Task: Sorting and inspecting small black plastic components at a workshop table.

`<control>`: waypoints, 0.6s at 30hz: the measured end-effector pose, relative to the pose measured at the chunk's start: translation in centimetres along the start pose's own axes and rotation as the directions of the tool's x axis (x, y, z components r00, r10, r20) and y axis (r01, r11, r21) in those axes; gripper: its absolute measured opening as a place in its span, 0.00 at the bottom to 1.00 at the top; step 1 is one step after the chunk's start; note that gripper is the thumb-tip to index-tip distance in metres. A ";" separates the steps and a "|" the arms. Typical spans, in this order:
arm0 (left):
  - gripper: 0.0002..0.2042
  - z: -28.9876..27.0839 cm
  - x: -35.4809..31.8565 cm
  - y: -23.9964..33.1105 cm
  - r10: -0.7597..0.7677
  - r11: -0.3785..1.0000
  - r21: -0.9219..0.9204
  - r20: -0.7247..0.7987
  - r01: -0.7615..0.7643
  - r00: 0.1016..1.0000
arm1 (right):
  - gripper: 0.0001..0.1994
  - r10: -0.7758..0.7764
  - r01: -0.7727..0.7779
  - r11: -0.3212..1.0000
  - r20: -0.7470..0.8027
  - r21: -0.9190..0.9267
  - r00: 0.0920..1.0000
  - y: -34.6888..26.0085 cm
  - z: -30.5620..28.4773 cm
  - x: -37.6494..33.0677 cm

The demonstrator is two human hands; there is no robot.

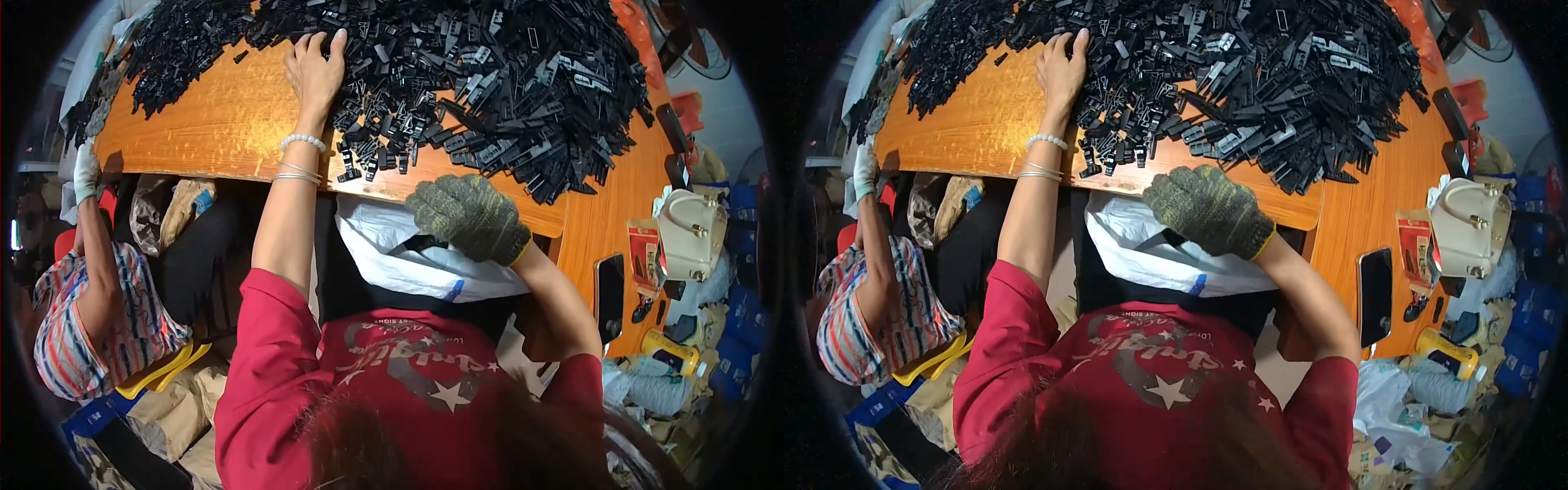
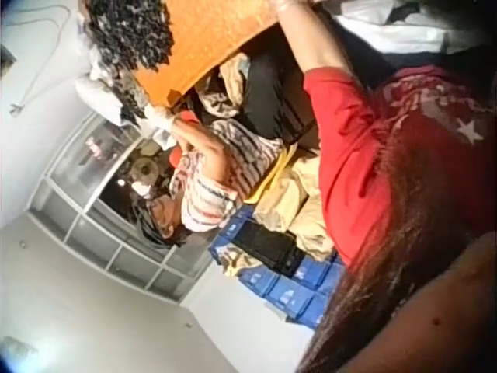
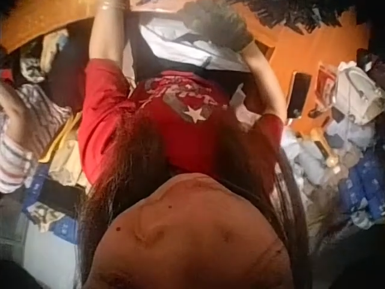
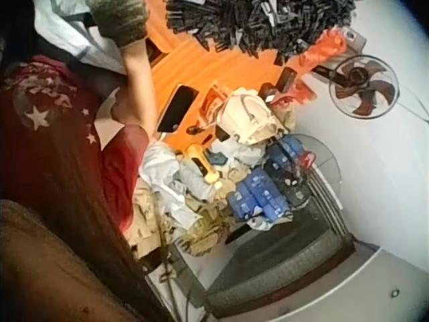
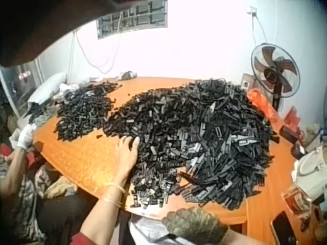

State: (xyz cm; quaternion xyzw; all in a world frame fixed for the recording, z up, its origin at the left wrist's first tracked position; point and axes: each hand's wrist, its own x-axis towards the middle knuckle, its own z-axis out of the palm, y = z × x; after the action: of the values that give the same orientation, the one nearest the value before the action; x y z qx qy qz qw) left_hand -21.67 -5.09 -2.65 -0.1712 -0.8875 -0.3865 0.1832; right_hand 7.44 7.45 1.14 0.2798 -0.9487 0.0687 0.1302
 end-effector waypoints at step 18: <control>0.04 -5.5 -6.0 6.6 0.542 0.788 -0.320 -0.046 -0.526 0.839 | 0.24 0.142 -0.150 0.985 -0.093 -0.081 0.985 -1.7 -0.6 -5.2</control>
State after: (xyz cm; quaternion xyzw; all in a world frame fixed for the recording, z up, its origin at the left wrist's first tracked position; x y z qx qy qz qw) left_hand -12.40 -5.99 2.21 -0.4515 -0.7323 -0.4533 0.2332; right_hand 12.75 8.84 0.29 0.2001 -0.9622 0.0487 0.1781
